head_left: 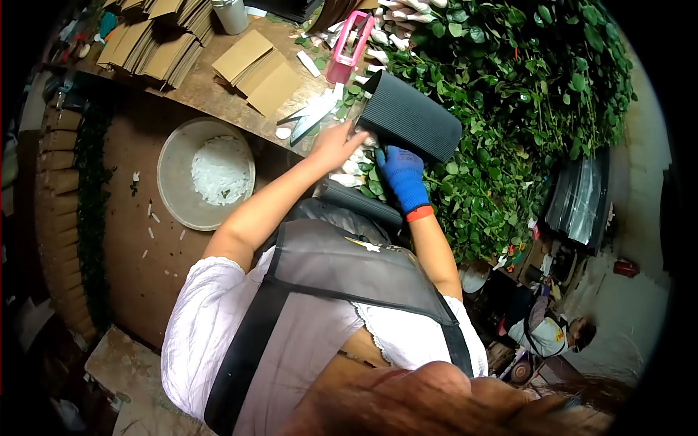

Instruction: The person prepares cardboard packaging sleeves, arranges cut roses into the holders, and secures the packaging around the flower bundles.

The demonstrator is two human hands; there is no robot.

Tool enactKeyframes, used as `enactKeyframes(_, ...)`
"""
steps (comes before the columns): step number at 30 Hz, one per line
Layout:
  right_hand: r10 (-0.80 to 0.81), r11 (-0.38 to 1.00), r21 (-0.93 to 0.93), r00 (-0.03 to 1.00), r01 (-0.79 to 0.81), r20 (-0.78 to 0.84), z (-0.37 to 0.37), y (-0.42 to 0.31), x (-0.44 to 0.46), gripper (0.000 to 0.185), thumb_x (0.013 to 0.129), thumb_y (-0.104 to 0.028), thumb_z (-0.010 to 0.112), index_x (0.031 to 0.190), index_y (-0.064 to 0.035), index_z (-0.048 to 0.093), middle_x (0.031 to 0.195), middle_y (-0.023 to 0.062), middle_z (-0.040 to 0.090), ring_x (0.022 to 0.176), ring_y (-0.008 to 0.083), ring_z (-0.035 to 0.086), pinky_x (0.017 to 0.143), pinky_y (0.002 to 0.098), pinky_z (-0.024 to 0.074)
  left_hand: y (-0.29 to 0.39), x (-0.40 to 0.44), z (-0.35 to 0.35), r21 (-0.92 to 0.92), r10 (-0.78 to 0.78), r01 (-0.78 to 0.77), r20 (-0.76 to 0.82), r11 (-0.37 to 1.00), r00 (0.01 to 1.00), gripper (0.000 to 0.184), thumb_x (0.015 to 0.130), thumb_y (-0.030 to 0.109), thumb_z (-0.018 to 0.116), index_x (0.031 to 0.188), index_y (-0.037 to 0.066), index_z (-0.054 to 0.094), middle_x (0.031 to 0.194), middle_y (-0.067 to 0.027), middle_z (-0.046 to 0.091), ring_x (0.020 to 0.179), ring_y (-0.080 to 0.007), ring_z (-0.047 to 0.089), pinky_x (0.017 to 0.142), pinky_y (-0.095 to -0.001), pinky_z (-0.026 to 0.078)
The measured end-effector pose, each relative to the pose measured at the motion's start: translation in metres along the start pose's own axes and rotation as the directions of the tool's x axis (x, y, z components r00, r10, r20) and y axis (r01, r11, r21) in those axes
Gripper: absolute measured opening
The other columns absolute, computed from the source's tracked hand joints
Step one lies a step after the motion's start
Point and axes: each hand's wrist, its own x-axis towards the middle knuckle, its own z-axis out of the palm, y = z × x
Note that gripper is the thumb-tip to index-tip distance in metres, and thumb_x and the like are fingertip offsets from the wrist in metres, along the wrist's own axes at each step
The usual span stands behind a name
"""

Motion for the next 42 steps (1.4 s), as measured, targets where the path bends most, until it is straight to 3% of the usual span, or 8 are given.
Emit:
enactKeyframes(4,0.039,0.999,0.006,0.997,-0.039,0.06,0.004,0.002,0.003,0.038,0.094,-0.049,0.056,0.09,-0.0142,0.071,0.083,0.0144,0.071,0.081,0.0337,0.069,0.072,0.0477,0.0532,0.003,-0.004,0.001,0.104,0.153,-0.148,-0.041,0.983,0.987,0.032,0.095,0.031,0.063,0.086,0.001,0.067,0.083,-0.0212,0.066,0.08,-0.0379,0.064,0.069,-0.0439,0.049)
enactKeyframes(9,0.067,0.998,-0.001,0.992,-0.068,0.108,0.0,0.001,0.003,0.036,0.094,-0.047,0.054,0.095,-0.0156,0.072,0.089,0.0128,0.073,0.086,0.0317,0.07,0.076,0.0478,0.0532,-0.009,-0.026,-0.002,-0.42,-0.117,-0.026,-0.312,0.907,0.943,0.026,0.099,0.017,0.059,0.082,-0.002,0.06,0.07,-0.0015,0.054,0.069,-0.0074,0.05,0.063,-0.028,0.044)
enactKeyframes(12,0.04,0.994,0.097,0.991,-0.053,0.131,-0.001,0.007,0.002,0.035,0.092,-0.047,0.055,0.096,-0.0158,0.072,0.09,0.0132,0.073,0.087,0.0315,0.07,0.076,0.0484,0.0535,-0.043,-0.019,-0.03,-0.409,-0.116,-0.034,-0.337,0.912,0.934,0.019,0.094,0.007,0.059,0.075,0.002,0.055,0.071,0.0001,0.053,0.067,-0.0066,0.047,0.065,-0.0278,0.045)
enactKeyframes(13,0.026,0.995,0.093,0.996,-0.034,0.083,0.004,0.009,0.0,0.035,0.09,-0.047,0.057,0.096,-0.0158,0.072,0.091,0.0134,0.073,0.088,0.0317,0.07,0.076,0.0486,0.0538,-0.058,-0.018,-0.035,-0.326,-0.242,0.196,-0.105,0.925,0.965,0.018,0.09,0.007,0.06,0.074,0.003,0.054,0.075,-0.0029,0.059,0.072,-0.0078,0.052,0.068,-0.0265,0.046)
enactKeyframes(19,0.044,0.998,0.035,0.988,-0.049,0.147,0.005,0.0,0.007,0.035,0.09,-0.047,0.059,0.098,-0.0157,0.071,0.089,0.0132,0.073,0.087,0.0313,0.07,0.077,0.0464,0.0542,-0.04,0.002,0.002,-0.119,-0.21,0.224,0.119,0.967,0.971,0.038,0.09,0.034,0.072,0.079,-0.001,0.064,0.07,-0.0091,0.064,0.07,-0.0115,0.055,0.065,-0.0305,0.046)
enactKeyframes(29,0.021,0.999,0.047,0.998,-0.024,0.057,0.01,-0.001,0.003,0.027,0.09,-0.039,0.06,0.094,-0.0153,0.073,0.09,0.0114,0.074,0.087,0.0306,0.071,0.073,0.0466,0.054,-0.021,-0.003,0.023,-0.614,-0.41,0.224,-0.18,0.757,0.894,0.022,0.087,0.015,0.064,0.076,-0.003,0.07,0.064,-0.0034,0.064,0.061,-0.0105,0.057,0.058,-0.028,0.044)
enactKeyframes(36,0.01,0.998,0.056,1.0,-0.01,-0.01,0.012,-0.001,0.002,0.027,0.089,-0.038,0.06,0.092,-0.0148,0.073,0.087,0.0113,0.073,0.085,0.031,0.071,0.073,0.047,0.0539,-0.029,-0.007,-0.012,-0.699,-0.532,0.559,0.296,0.446,0.794,0.025,0.092,0.026,0.068,0.076,0.006,0.065,0.065,0.0038,0.054,0.048,-0.0036,0.039,0.041,-0.0235,0.027)
enactKeyframes(42,0.016,0.999,0.044,1.0,-0.016,0.0,0.013,-0.002,0.003,0.026,0.089,-0.039,0.06,0.09,-0.0154,0.073,0.085,0.0108,0.073,0.082,0.0307,0.071,0.071,0.0472,0.0539,-0.054,0.014,0.024,-0.384,-0.341,0.278,-0.106,0.881,0.934,0.023,0.088,0.021,0.074,0.079,0.002,0.065,0.071,0.0013,0.059,0.067,-0.0083,0.047,0.062,-0.0283,0.041)
